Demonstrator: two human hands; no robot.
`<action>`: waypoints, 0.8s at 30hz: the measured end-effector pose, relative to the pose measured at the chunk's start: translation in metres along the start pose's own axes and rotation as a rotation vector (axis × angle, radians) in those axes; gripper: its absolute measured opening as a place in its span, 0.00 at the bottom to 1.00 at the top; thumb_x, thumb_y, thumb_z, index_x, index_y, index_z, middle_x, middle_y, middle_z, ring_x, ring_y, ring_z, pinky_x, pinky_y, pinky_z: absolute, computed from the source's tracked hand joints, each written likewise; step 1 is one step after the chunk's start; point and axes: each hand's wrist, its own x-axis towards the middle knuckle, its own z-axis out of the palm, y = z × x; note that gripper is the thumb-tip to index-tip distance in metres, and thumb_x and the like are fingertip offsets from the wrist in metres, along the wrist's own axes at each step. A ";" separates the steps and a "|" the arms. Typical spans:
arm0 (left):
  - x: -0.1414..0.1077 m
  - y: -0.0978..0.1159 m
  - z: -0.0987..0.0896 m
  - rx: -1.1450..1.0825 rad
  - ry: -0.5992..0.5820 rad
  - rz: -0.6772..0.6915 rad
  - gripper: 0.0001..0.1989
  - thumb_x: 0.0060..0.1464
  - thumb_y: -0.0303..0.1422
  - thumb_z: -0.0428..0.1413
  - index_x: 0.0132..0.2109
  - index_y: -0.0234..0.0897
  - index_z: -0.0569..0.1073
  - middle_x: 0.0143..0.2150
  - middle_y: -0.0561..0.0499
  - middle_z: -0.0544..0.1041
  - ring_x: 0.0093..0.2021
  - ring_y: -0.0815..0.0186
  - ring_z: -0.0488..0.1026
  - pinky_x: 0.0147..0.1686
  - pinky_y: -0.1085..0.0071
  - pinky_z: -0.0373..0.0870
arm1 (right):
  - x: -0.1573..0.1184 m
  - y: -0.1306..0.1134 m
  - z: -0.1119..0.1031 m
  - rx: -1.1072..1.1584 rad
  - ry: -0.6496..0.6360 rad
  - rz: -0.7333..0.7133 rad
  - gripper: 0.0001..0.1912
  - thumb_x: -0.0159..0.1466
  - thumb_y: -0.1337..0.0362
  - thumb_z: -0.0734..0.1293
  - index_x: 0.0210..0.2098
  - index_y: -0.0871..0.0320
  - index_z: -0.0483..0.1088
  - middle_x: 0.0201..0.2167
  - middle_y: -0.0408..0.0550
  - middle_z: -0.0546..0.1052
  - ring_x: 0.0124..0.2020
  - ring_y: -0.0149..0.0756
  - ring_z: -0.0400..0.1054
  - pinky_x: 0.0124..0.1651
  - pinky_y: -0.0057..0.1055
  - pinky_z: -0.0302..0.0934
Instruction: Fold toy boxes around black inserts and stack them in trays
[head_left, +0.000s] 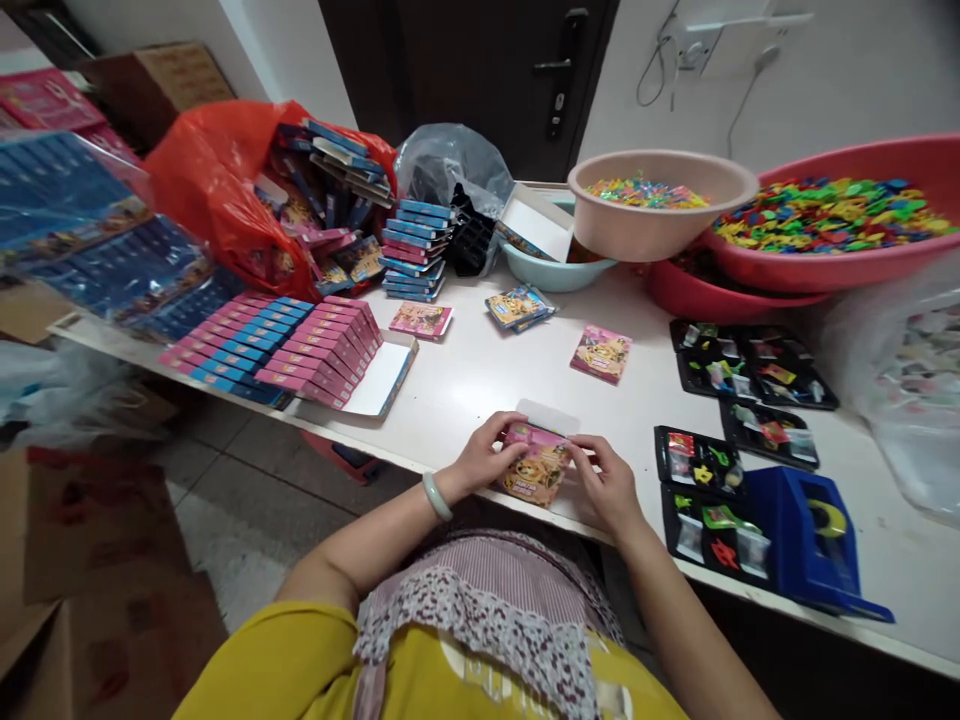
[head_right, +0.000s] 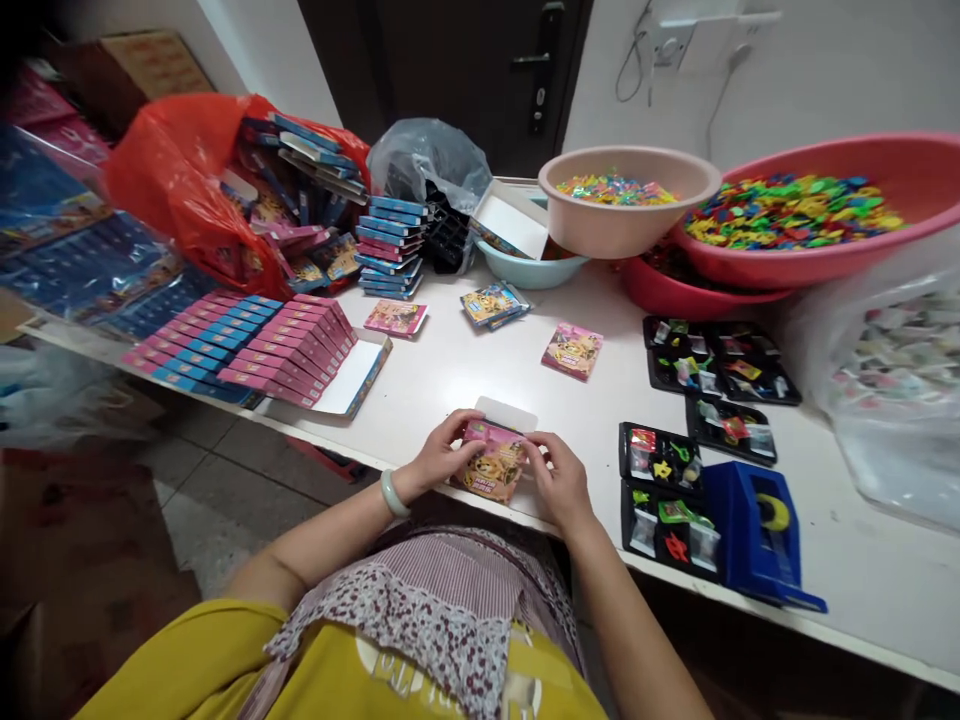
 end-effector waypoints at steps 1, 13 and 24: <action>0.001 0.004 -0.002 -0.031 0.003 -0.018 0.15 0.56 0.40 0.59 0.48 0.39 0.72 0.44 0.47 0.74 0.39 0.64 0.72 0.42 0.67 0.72 | 0.001 -0.004 0.001 0.020 -0.006 -0.008 0.13 0.66 0.52 0.63 0.39 0.53 0.73 0.39 0.50 0.77 0.40 0.40 0.73 0.38 0.37 0.70; 0.006 0.033 -0.033 0.126 -0.137 0.355 0.09 0.60 0.37 0.58 0.45 0.39 0.76 0.43 0.45 0.79 0.45 0.63 0.76 0.46 0.64 0.74 | 0.006 -0.041 0.005 0.227 -0.075 0.058 0.10 0.61 0.56 0.68 0.40 0.53 0.71 0.41 0.48 0.73 0.43 0.36 0.70 0.33 0.28 0.70; 0.004 0.041 -0.030 0.105 -0.142 0.337 0.08 0.62 0.36 0.56 0.38 0.36 0.75 0.36 0.47 0.78 0.38 0.66 0.76 0.39 0.68 0.75 | 0.000 -0.064 0.001 0.095 -0.056 -0.031 0.07 0.65 0.58 0.66 0.33 0.54 0.72 0.34 0.47 0.76 0.37 0.35 0.72 0.32 0.29 0.68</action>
